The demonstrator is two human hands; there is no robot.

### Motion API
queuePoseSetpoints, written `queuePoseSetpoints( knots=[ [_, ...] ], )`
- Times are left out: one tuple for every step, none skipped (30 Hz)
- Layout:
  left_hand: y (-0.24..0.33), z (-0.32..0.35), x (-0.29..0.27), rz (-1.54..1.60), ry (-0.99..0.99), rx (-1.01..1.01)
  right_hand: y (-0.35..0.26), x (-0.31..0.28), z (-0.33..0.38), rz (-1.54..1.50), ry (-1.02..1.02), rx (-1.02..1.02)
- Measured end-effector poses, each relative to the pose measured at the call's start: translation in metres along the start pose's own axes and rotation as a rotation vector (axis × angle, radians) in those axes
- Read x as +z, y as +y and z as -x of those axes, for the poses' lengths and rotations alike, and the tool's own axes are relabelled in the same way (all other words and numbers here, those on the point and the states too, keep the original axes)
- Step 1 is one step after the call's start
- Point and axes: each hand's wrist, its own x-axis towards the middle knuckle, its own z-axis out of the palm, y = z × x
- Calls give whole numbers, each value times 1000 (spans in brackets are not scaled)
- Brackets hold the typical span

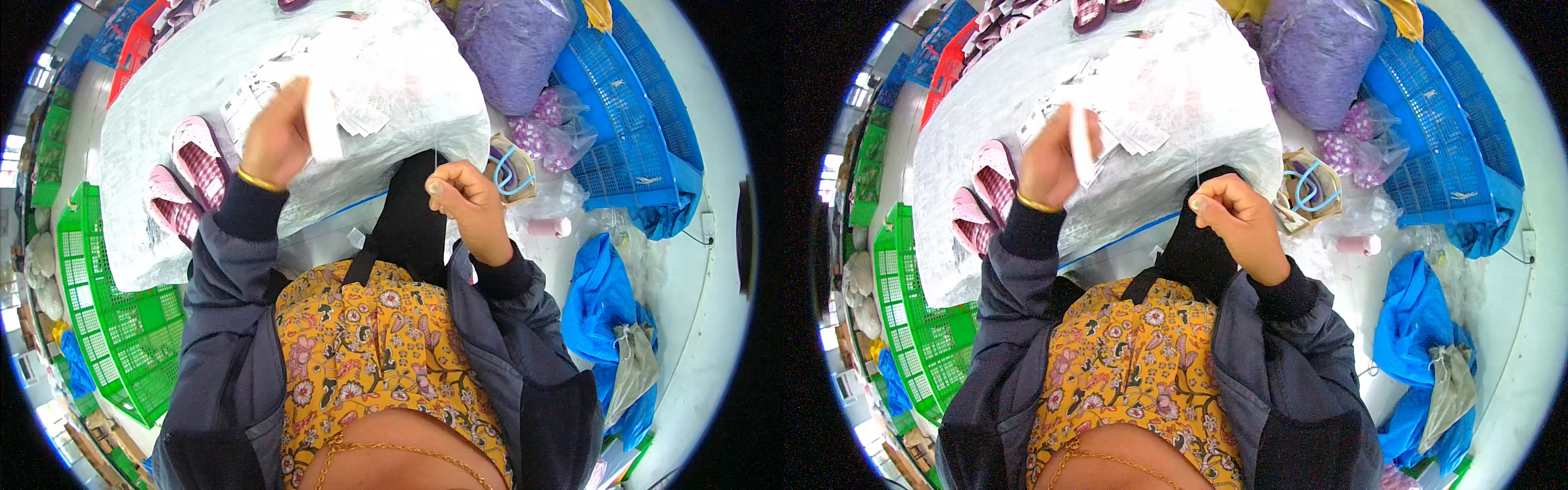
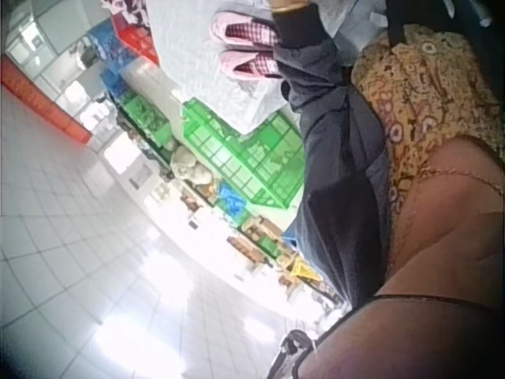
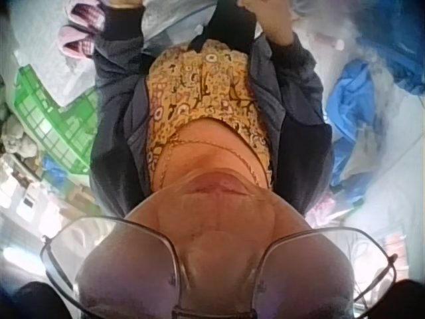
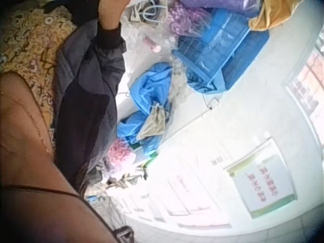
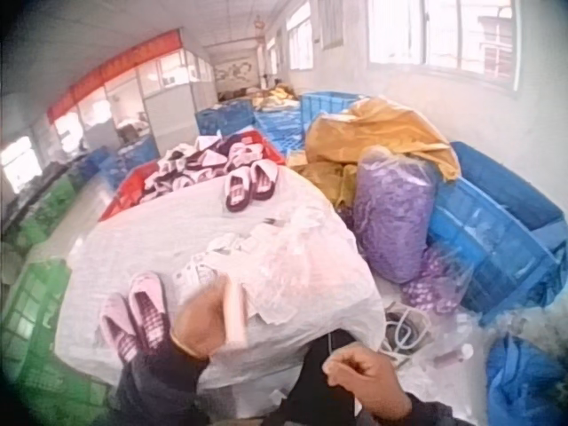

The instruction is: The person repeatedly picks up small paper tags and attaches them to pairs of pink and purple slippers on a table. The person handles the tags and slippers by hand, placing the tagged slippers into a red basket after each attachment.

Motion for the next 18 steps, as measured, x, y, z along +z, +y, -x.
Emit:
queuePoseSetpoints(
  knots=[
    [-9, 15, 7, -177, -39, -95, 3, 5, -2, 49, -27, -17],
    [-25, 21, 8, -258, -144, -134, 8, 11, -4, 99, -50, -37],
    [-33, 27, 12, -187, -244, -266, 12, 14, -6, 149, -76, -56],
    [-39, 32, 15, -153, -249, -311, 17, 17, -7, 189, -121, -18],
    [-43, 34, 17, -115, -258, -358, 14, 22, -6, 263, -129, 32],
    [-45, 36, 16, -105, -262, -357, 15, 24, -5, 255, -164, 43],
    [-47, 37, 14, -94, -266, -356, 16, 25, -3, 247, -200, 54],
    [-47, 37, 13, -86, -268, -352, 20, 24, -2, 263, -236, 59],
    [-48, 39, 13, -81, -224, -340, 26, 22, 0, 280, -273, 65],
    [-48, 40, 13, -76, -180, -328, 31, 20, 1, 295, -309, 70],
    [-50, 41, 12, -71, -138, -321, 34, 18, 1, 324, -370, 10],
    [-49, 43, 5, -151, -163, -323, 36, 16, -1, 351, -431, -50],
    [-47, 45, 4, -216, -176, -333, 37, 13, -3, 379, -492, -111],
    [-45, 49, 6, -279, -188, -345, 34, 10, -6, 409, -490, -51],
    [-43, 52, 6, -341, -200, -357, 29, 13, -8, 214, -417, 66],
    [-46, 53, 0, -417, -234, -363, 31, 15, -12, 135, -360, 52],
    [-48, 53, -4, -458, -264, -354, 33, 17, -17, 56, -304, 35],
    [-50, 53, -7, -497, -294, -344, 36, 20, -21, -20, -254, 55]
  ],
)
